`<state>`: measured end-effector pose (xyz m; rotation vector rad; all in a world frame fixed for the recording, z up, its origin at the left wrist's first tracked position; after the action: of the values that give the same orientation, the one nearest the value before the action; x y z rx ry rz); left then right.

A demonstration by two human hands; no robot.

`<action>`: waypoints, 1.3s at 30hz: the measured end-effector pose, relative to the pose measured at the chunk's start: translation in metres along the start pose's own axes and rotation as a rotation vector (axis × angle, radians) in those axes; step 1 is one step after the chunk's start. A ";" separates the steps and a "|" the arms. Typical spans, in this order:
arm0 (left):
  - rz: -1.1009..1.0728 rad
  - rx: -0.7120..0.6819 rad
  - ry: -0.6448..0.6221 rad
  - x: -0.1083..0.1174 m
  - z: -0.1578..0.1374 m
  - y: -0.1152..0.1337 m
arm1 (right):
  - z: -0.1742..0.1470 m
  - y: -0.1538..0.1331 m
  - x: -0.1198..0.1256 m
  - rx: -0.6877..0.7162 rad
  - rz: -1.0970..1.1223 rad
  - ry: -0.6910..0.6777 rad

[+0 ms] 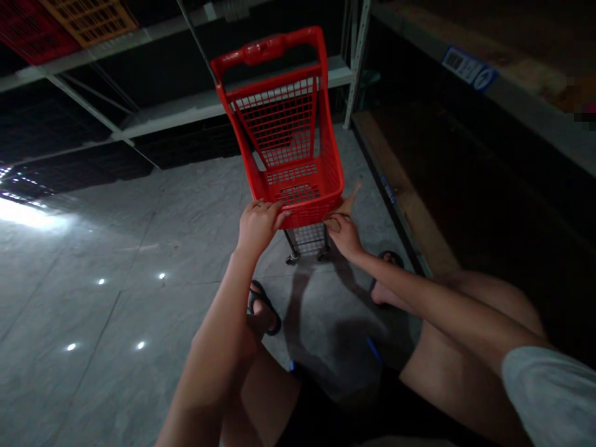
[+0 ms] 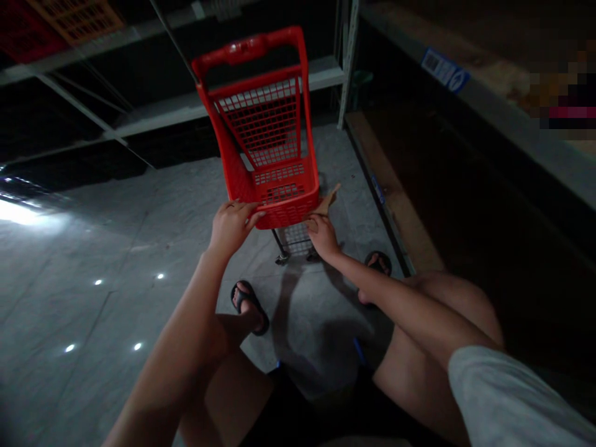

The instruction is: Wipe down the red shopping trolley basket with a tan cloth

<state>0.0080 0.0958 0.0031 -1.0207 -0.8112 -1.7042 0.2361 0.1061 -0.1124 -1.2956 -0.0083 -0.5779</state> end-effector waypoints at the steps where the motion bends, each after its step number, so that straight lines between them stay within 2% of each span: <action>1: 0.004 -0.002 0.006 -0.001 0.001 0.002 | 0.004 -0.005 0.003 0.024 0.014 0.028; 5: -0.020 -0.013 0.052 -0.002 0.005 0.009 | 0.026 -0.057 0.033 0.292 0.114 0.157; 8: -0.056 -0.039 0.055 -0.005 0.005 0.013 | 0.036 -0.073 0.042 0.350 0.101 0.159; 10: -0.070 -0.084 0.058 -0.005 0.005 0.019 | 0.033 -0.065 0.038 0.333 0.086 0.166; 13: -0.086 -0.146 0.069 -0.004 0.004 0.029 | 0.021 -0.033 0.022 0.260 0.076 0.155; 17: -0.128 -0.197 0.060 -0.006 0.004 0.041 | 0.002 0.020 -0.012 0.060 0.005 -0.028; 20: -0.147 -0.232 0.045 -0.007 0.004 0.051 | -0.004 0.041 -0.020 -0.046 -0.053 -0.080; 22: -0.158 -0.252 0.031 -0.006 0.005 0.055 | -0.001 0.038 -0.016 -0.026 -0.039 -0.058; 25: -0.188 -0.267 0.041 0.006 0.008 0.051 | 0.012 0.012 0.005 0.115 0.030 0.062; 28: -0.190 -0.223 0.093 0.023 0.012 0.030 | 0.032 -0.010 0.030 0.229 0.058 0.226; 30: -0.182 -0.189 0.105 0.027 0.014 0.016 | 0.043 -0.015 0.034 0.252 0.076 0.240; 33: -0.177 -0.170 0.097 0.023 0.015 0.006 | 0.046 -0.005 0.024 0.160 0.120 0.202; 37: -0.183 -0.170 0.111 0.013 0.018 0.008 | 0.030 0.022 -0.001 -0.172 0.190 0.160; 39: -0.193 -0.153 0.125 0.010 0.020 0.009 | 0.026 0.021 -0.005 -0.249 0.208 0.147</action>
<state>0.0198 0.1062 0.0209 -0.9504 -0.7261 -1.9998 0.2486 0.1349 -0.1252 -1.4704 0.3255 -0.5040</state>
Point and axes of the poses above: each hand's wrist, its own z-axis towards the middle knuckle, its own x-axis out of the back of the hand, y = z × x, the point moved 8 cm from there along z, towards the middle knuckle, and after that the axes turned 14 degrees about y, right-handed, at the moved point
